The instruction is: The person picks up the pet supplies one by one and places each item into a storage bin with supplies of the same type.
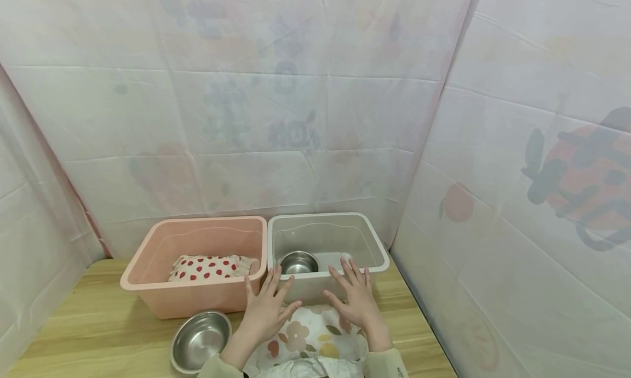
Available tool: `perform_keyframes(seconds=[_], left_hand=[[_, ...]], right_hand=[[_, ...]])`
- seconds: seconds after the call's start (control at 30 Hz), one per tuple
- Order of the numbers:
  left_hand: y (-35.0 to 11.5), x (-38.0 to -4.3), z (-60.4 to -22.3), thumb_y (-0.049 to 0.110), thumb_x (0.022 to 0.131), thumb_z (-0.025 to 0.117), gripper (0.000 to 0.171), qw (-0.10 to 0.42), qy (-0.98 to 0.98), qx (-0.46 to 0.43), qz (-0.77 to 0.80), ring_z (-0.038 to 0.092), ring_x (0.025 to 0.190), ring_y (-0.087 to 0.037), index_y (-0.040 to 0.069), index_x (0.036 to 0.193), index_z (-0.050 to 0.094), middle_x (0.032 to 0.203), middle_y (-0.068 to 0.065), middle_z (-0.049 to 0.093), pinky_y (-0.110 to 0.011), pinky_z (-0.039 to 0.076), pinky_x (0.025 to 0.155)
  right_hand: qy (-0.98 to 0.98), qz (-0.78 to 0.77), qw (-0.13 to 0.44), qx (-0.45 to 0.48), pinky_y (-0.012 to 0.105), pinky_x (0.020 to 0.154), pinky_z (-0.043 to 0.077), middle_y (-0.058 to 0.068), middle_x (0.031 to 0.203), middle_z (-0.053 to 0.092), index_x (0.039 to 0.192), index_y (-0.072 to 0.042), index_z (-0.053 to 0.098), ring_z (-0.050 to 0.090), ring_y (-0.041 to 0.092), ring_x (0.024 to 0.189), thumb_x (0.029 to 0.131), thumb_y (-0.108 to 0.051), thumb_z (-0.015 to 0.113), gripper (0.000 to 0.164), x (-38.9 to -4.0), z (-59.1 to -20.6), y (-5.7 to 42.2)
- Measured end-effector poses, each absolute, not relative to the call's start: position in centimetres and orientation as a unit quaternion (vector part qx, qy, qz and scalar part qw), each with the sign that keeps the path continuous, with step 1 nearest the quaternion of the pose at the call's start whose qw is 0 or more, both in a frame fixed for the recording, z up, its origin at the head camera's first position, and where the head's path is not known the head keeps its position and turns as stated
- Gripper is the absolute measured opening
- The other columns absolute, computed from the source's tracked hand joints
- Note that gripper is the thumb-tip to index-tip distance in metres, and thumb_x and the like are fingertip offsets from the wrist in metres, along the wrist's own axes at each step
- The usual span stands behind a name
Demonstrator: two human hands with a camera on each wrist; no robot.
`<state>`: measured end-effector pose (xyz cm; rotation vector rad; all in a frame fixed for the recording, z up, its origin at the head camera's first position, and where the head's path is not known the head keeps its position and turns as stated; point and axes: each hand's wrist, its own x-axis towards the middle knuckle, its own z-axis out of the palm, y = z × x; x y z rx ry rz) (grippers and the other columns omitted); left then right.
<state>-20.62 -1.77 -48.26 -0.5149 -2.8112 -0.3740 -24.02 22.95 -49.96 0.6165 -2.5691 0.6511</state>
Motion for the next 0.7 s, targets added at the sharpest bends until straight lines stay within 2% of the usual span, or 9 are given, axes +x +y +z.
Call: perform_keyframes(seconds=[0.2,0.4,0.6,0.7], left_hand=[[-2.1,-20.8,-48.6,0.059,0.096,0.044,0.063,0.144,-0.962,-0.183,-0.141,0.031,0.143,-0.032,0.019,0.144,0.051,0.154,-0.017,0.035,-0.072,-0.006,0.107],[-2.7,-20.8,-48.6,0.059,0.096,0.046,0.063,0.162,-0.954,-0.183,-0.172,0.031,0.142,-0.036,0.016,0.142,0.053,0.151,-0.022,0.037,-0.075,0.005,0.106],[-3.3,-20.8,-48.3,0.050,0.096,0.053,0.056,0.175,-0.947,-0.173,-0.204,0.033,0.140,-0.039,0.014,0.138,0.056,0.148,-0.023,0.042,-0.074,0.016,0.105],[-3.7,-20.7,-48.3,0.047,0.097,0.054,0.054,0.188,-0.943,-0.174,-0.211,0.038,0.137,-0.040,0.013,0.138,0.056,0.146,-0.024,0.043,-0.072,0.018,0.106]], right_hand=[[-0.922,0.232,0.226,0.212,0.072,0.106,0.005,0.022,0.149,0.039,0.137,-0.006,0.056,0.028,0.047,0.138,0.089,-0.034,0.066,0.057,-24.0,-50.0,23.3],[-0.929,0.226,0.223,0.189,0.072,0.106,0.006,0.024,0.148,0.040,0.137,-0.005,0.055,0.027,0.047,0.138,0.090,-0.033,0.065,0.056,-24.0,-49.6,24.3],[-0.940,0.224,0.201,0.163,0.072,0.107,0.005,0.024,0.150,0.037,0.139,-0.003,0.053,0.023,0.046,0.140,0.091,-0.032,0.064,0.057,-24.1,-49.3,25.3],[-0.941,0.221,0.204,0.157,0.073,0.106,0.006,0.025,0.149,0.038,0.138,-0.002,0.053,0.022,0.045,0.141,0.092,-0.032,0.063,0.056,-24.2,-49.2,25.6]])
